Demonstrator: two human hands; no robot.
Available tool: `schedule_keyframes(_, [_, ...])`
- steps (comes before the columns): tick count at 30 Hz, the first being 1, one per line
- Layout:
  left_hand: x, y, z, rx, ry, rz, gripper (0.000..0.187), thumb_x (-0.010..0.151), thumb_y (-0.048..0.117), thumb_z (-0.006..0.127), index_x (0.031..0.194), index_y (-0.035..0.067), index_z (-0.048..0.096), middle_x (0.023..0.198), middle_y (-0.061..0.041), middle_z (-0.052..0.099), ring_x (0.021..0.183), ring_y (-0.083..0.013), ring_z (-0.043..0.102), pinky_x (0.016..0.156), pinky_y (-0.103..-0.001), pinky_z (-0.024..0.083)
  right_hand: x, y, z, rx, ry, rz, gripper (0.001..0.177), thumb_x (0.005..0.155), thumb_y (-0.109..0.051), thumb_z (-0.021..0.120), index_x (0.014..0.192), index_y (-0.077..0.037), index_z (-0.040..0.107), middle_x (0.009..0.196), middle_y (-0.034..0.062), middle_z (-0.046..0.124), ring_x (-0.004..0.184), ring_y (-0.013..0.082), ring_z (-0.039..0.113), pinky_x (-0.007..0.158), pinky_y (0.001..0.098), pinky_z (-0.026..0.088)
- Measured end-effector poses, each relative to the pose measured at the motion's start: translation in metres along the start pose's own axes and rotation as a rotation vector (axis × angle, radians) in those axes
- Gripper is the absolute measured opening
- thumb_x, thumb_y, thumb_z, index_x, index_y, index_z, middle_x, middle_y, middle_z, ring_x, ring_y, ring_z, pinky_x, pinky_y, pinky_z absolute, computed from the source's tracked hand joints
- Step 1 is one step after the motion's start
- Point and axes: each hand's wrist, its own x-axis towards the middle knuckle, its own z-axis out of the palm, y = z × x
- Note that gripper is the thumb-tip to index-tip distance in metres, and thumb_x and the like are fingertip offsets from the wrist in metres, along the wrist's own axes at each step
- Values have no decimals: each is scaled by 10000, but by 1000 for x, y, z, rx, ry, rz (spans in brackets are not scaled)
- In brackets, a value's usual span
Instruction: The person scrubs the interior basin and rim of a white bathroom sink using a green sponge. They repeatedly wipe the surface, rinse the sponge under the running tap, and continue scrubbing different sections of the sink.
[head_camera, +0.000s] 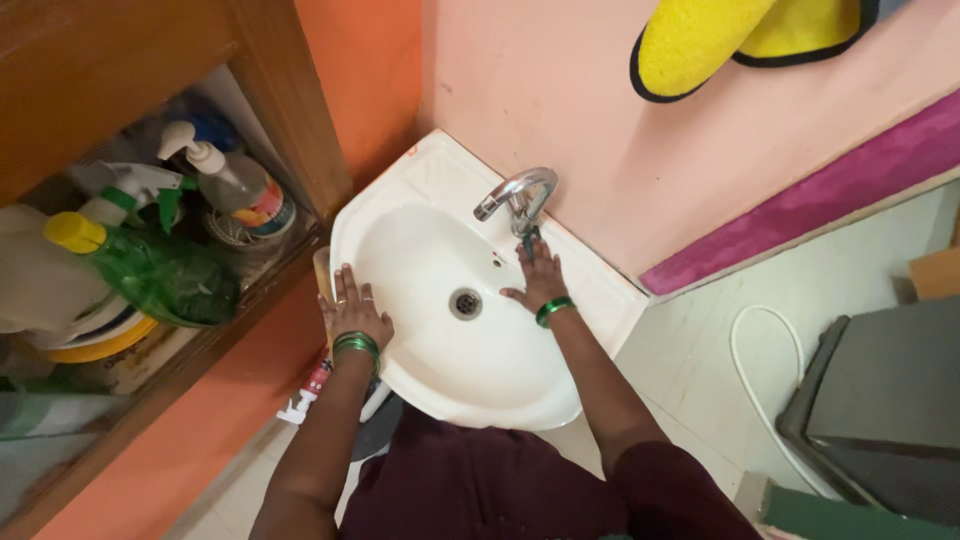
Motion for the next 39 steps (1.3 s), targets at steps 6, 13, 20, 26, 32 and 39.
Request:
schedule_keyframes(6, [3, 0, -2, 15, -37, -20, 731, 857, 404, 625, 1507, 110, 464, 1719, -162, -8, 1589, -284, -27, 1222, -641, 90, -6, -27, -9, -97, 23, 165, 1070, 881, -712, 601, 1620, -66, 175, 1697, 186, 50, 1574, 347, 50, 1237, 593, 122])
schedule_keyframes(13, [0, 0, -11, -2, -72, -25, 722, 874, 405, 610, 1518, 122, 444, 1715, -149, -21, 1586, -283, -41, 1227, -628, 93, 20, -88, 5, -263, 90, -146, 1150, 795, -721, 618, 1588, -18, 169, 1690, 226, 120, 1538, 369, 117, 1204, 531, 90])
schedule_keyframes(20, [2, 2, -21, -27, -138, -34, 731, 895, 399, 595, 1543, 116, 406, 1715, -153, -63, 1586, -294, -49, 1235, -610, 96, 83, -102, 30, -250, -23, 120, 1163, 872, -831, 491, 1620, -5, 158, 1676, 264, 131, 1555, 418, 85, 1246, 548, 70])
schedule_keyframes(26, [4, 3, -24, -57, -174, -29, 748, 915, 389, 572, 1563, 95, 343, 1705, -173, -106, 1576, -305, -74, 1252, -578, 53, 149, -99, 15, -243, 54, 26, 1204, 805, -875, 444, 1617, -43, 129, 1703, 209, 27, 1563, 378, 5, 1237, 530, 53])
schedule_keyframes(32, [3, 6, -44, -93, -238, -56, 754, 924, 372, 556, 1581, 94, 312, 1712, -155, -112, 1584, -274, -86, 1263, -550, 47, 218, -143, -3, -135, -5, -171, 1238, 810, -871, 479, 1608, -4, 99, 1699, 224, 23, 1572, 379, 13, 1245, 543, 72])
schedule_keyframes(39, [5, 6, -52, -63, -276, -46, 780, 939, 397, 532, 1591, 77, 248, 1700, -152, -128, 1575, -270, -102, 1260, -534, 18, 166, -218, -6, -225, -149, -625, 1343, 753, -879, 574, 1578, 80, 124, 1669, 307, 76, 1565, 405, 39, 1254, 529, 81])
